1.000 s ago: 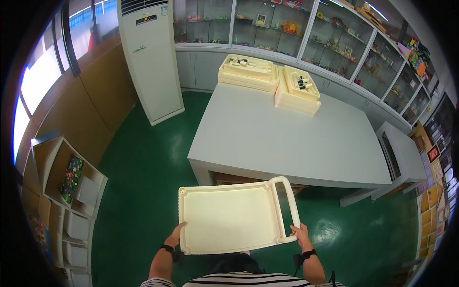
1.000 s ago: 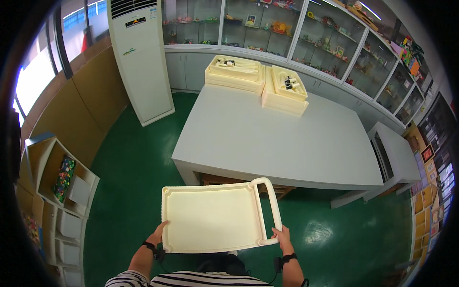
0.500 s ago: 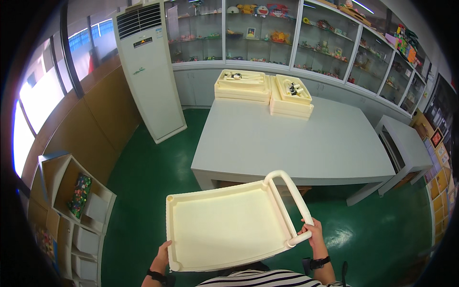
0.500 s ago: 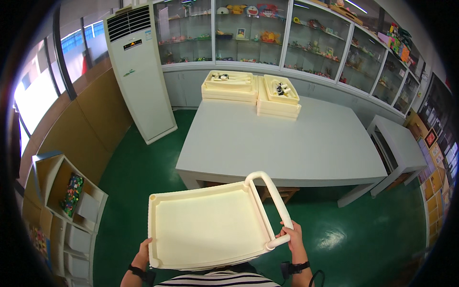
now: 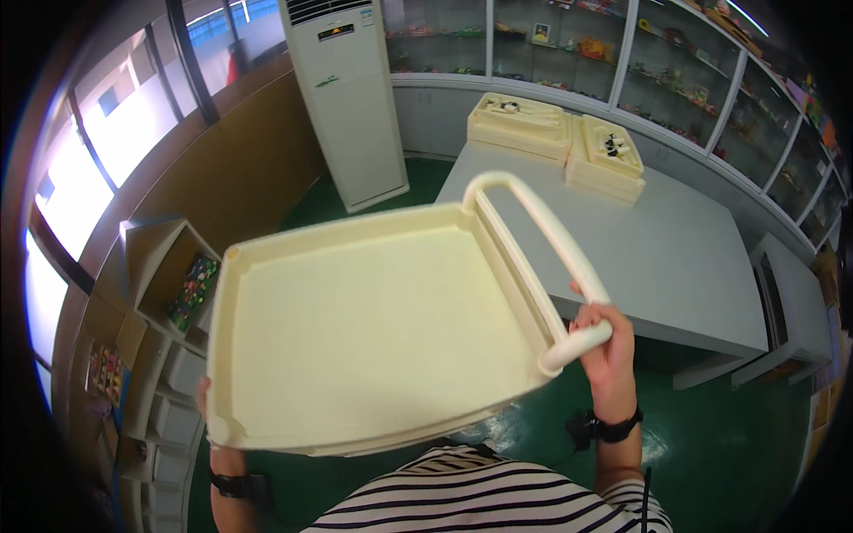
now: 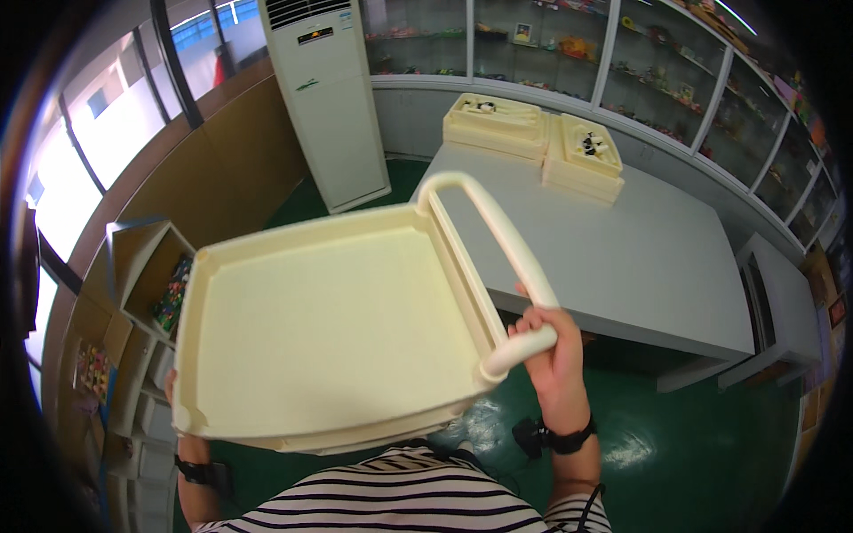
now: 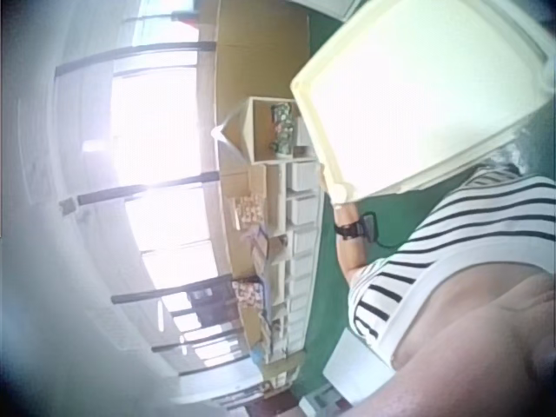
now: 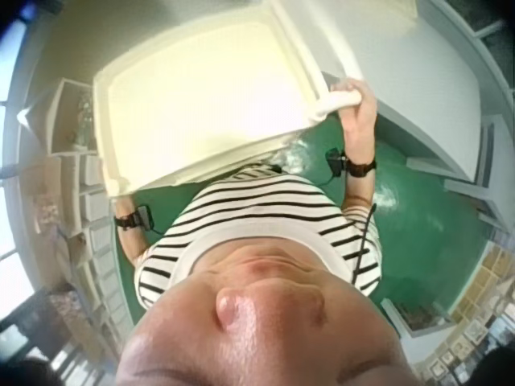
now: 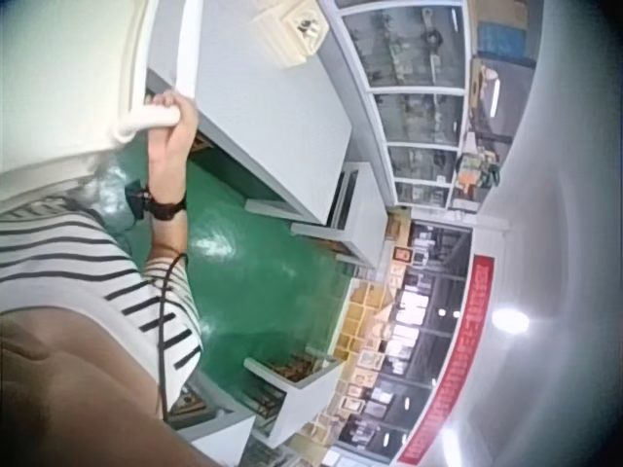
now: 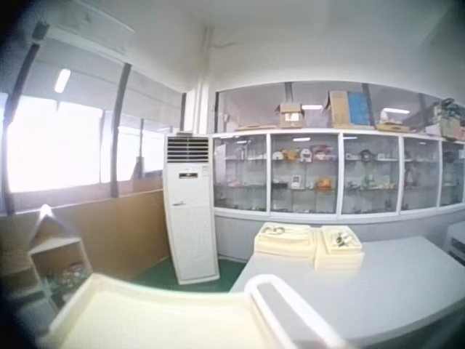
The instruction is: The person separates the components of a plastic rolling cart by hand, including lifting trays and removing support legs one by one.
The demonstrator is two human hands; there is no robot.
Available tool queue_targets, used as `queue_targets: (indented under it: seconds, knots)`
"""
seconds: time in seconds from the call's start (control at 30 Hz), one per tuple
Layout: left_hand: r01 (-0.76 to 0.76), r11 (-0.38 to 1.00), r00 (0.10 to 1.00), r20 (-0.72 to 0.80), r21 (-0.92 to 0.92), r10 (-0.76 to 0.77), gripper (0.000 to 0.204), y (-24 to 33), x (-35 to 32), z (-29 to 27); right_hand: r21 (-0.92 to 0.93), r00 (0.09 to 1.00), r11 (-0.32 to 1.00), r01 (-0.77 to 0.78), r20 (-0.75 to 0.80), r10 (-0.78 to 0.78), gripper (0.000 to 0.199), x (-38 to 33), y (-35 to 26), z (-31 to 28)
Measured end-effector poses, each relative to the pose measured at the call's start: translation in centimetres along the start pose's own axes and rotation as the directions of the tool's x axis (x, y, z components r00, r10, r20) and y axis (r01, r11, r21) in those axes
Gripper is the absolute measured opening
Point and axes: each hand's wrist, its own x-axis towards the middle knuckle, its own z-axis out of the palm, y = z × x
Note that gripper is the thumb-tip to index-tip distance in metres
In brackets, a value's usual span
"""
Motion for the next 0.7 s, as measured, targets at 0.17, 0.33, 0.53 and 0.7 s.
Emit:
queue_targets:
  seconds: [0.17,0.33,0.53,0.7]
  knots:
    - [-0.184,0.976,0.983,-0.008,0.114,0.186,0.054,8.6,2.2,-0.9,0.203,0.948,0.974,-0.101,0.318,0.032,0.041,5.2,-2.5,6.2]
    - [-0.24,0.944,0.969,0.121,0.226,0.217,0.041,15.9,3.3,5.9,0.273,0.771,0.935,-0.225,0.637,0.0,0.024,9.8,-9.6,10.6]
    - [-0.354,0.876,0.934,0.179,0.329,0.31,0.039,20.6,-1.1,10.6,0.049,0.487,0.999,0.012,0.872,-0.049,0.024,12.8,-20.3,15.7]
    - [-0.48,0.808,0.872,0.29,0.341,0.395,0.038,24.1,-3.3,20.1,0.087,0.469,0.983,0.16,0.87,-0.153,0.02,9.7,-29.3,17.5]
